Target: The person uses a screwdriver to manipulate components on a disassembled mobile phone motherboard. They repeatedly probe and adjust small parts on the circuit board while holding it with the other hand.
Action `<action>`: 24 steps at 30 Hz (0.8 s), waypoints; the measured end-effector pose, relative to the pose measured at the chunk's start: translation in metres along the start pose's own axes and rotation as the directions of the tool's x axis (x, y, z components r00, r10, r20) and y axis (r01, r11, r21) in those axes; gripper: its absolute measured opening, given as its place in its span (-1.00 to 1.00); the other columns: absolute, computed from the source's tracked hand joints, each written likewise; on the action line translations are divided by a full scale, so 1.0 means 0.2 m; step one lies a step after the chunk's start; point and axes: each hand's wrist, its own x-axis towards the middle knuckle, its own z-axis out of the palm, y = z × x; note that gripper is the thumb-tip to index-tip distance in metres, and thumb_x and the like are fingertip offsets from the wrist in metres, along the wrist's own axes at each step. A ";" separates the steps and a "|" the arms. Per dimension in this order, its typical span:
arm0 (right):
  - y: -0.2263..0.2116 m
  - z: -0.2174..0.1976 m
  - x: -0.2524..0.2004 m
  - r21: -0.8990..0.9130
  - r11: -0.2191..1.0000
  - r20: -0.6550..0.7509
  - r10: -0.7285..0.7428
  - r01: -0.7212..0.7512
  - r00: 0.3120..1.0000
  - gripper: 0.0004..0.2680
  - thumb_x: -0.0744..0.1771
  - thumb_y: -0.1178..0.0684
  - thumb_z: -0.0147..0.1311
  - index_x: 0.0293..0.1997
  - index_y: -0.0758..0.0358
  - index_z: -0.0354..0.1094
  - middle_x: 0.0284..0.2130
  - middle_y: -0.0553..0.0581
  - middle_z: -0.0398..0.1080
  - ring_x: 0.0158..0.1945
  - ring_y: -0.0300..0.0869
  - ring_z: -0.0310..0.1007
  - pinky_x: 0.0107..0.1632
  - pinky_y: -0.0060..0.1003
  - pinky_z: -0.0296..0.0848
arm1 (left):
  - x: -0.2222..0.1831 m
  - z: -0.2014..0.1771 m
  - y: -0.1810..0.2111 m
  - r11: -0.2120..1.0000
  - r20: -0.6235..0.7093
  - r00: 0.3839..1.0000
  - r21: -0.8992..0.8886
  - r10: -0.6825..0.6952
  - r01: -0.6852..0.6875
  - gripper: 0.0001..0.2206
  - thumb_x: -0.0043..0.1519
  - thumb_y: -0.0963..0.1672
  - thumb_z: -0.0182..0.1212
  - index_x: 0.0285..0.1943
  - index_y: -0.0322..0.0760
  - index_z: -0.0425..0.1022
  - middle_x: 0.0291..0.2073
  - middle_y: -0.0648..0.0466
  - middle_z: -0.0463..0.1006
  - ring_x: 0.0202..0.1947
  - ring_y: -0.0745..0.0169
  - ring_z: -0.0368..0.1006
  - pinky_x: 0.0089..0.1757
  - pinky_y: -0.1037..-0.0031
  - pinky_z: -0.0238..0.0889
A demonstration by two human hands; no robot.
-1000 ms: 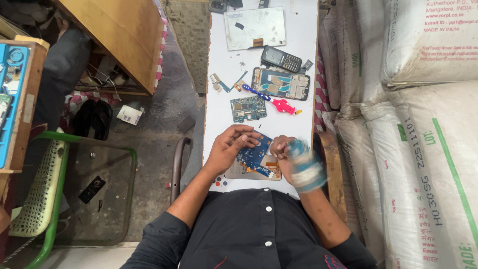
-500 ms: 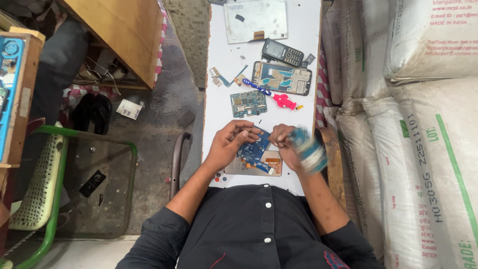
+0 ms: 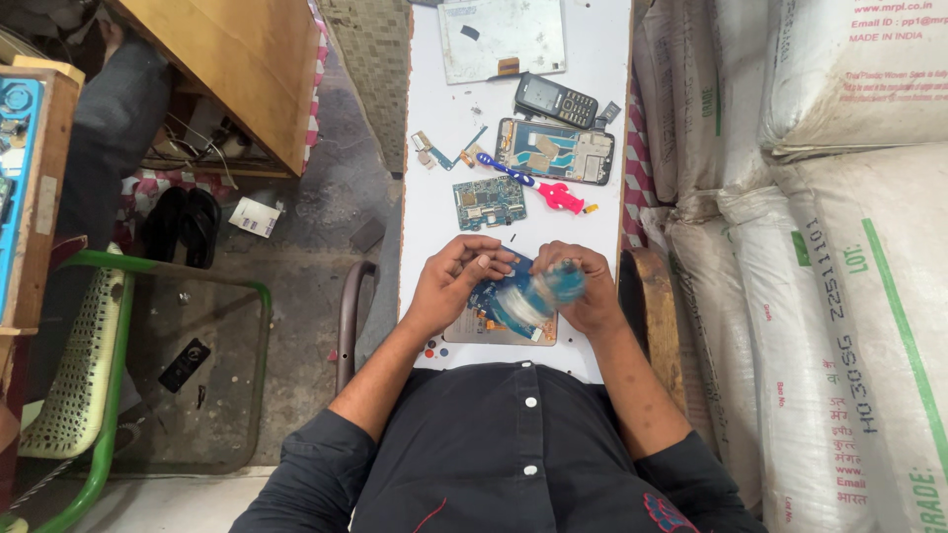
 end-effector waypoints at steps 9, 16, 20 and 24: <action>0.00 -0.01 0.00 -0.008 0.999 -0.029 0.031 -0.031 0.999 -0.77 0.40 -0.11 0.12 -0.19 0.29 0.46 -0.36 0.06 0.41 -0.21 -0.18 0.31 -0.03 -0.17 0.31 | 0.00 0.00 -0.01 1.000 0.003 1.000 0.018 0.002 -0.002 -0.75 0.44 -0.20 -0.01 0.24 -0.50 0.36 0.04 -0.21 0.61 0.03 0.12 0.58 0.07 0.37 0.47; -0.03 0.05 0.02 0.104 0.991 -0.091 0.088 -0.079 0.992 -0.79 0.38 -0.08 0.19 -0.18 0.30 0.46 -0.34 0.08 0.37 -0.21 -0.18 0.26 -0.06 -0.18 0.27 | -0.01 -0.01 -0.03 0.999 -0.007 1.000 0.042 -0.011 0.011 -0.74 0.44 -0.19 -0.02 0.24 -0.49 0.36 0.04 -0.21 0.61 0.03 0.14 0.57 0.05 0.39 0.46; -0.07 0.08 0.04 -0.015 0.998 -0.052 0.056 -0.057 0.997 -0.87 0.36 -0.01 0.20 -0.18 0.22 0.46 -0.41 0.02 0.31 -0.27 -0.22 0.22 -0.12 -0.22 0.24 | -0.01 -0.01 -0.03 0.999 -0.011 1.000 0.046 -0.011 0.011 -0.75 0.43 -0.19 0.00 0.23 -0.49 0.36 0.03 -0.22 0.61 0.02 0.14 0.57 0.05 0.38 0.46; -0.06 0.07 0.07 0.050 0.997 0.022 0.065 -0.066 0.998 -0.86 0.43 -0.04 0.13 -0.17 0.17 0.51 -0.40 -0.01 0.28 -0.25 -0.23 0.15 -0.08 -0.27 0.16 | 0.00 -0.01 -0.02 1.000 0.002 1.000 0.020 0.000 0.000 -0.76 0.44 -0.19 -0.01 0.23 -0.48 0.37 0.04 -0.21 0.62 0.03 0.14 0.59 0.06 0.38 0.47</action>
